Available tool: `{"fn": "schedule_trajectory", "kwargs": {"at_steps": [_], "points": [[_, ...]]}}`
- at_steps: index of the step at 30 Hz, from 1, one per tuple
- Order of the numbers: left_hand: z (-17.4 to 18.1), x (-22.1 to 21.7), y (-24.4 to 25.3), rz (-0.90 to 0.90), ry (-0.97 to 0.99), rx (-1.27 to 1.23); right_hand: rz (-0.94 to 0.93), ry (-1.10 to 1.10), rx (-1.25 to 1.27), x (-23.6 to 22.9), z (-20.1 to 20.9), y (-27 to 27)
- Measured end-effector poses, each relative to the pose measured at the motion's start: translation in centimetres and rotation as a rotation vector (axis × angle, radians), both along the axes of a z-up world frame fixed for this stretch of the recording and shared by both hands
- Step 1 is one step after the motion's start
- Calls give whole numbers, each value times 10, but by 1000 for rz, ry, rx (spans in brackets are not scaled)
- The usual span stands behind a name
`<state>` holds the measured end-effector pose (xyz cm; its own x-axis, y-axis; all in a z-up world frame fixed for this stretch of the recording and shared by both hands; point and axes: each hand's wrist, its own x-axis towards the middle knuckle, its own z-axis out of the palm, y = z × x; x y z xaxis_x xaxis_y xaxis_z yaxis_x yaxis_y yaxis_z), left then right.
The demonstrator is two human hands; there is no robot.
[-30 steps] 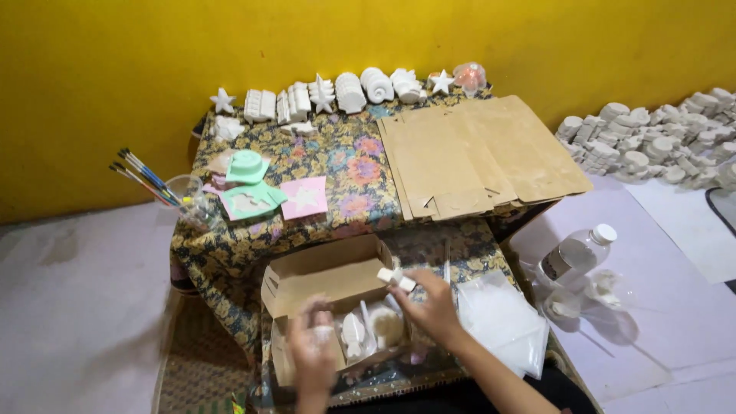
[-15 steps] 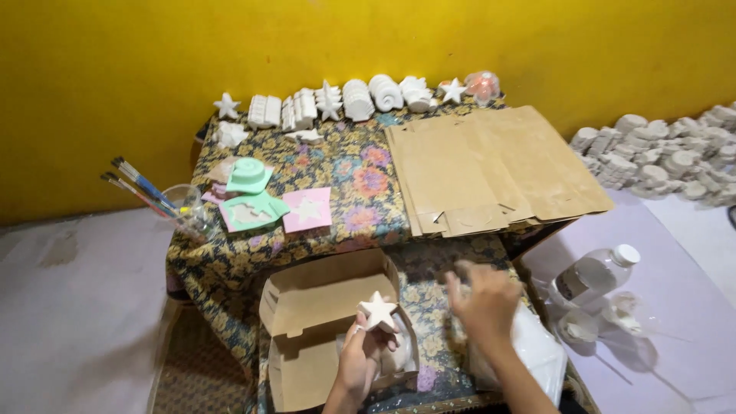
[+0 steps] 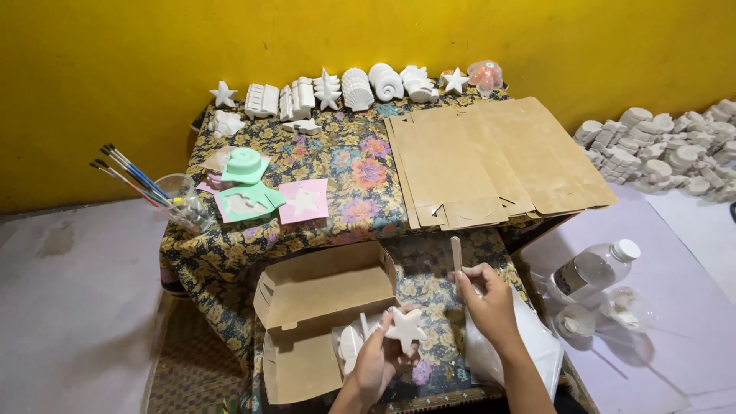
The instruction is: Picking up small white star-shaped decorative items and placing them into individual plastic bags.
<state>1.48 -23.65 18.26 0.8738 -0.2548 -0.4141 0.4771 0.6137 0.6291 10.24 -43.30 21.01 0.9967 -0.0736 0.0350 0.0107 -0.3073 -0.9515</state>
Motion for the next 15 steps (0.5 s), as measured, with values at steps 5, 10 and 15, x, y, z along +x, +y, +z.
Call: {"fn": "schedule_trajectory", "kwargs": {"at_steps": [5, 10, 15], "points": [[27, 17, -11, -8, 85, 212, 218, 149, 350, -12, -34, -32], [9, 39, -26, 0, 239, 265, 246, 10, -5, -15, -58, -47], [-6, 39, -31, -61, 285, 391, 238, 0, 32, -14, -51, -36]]}}
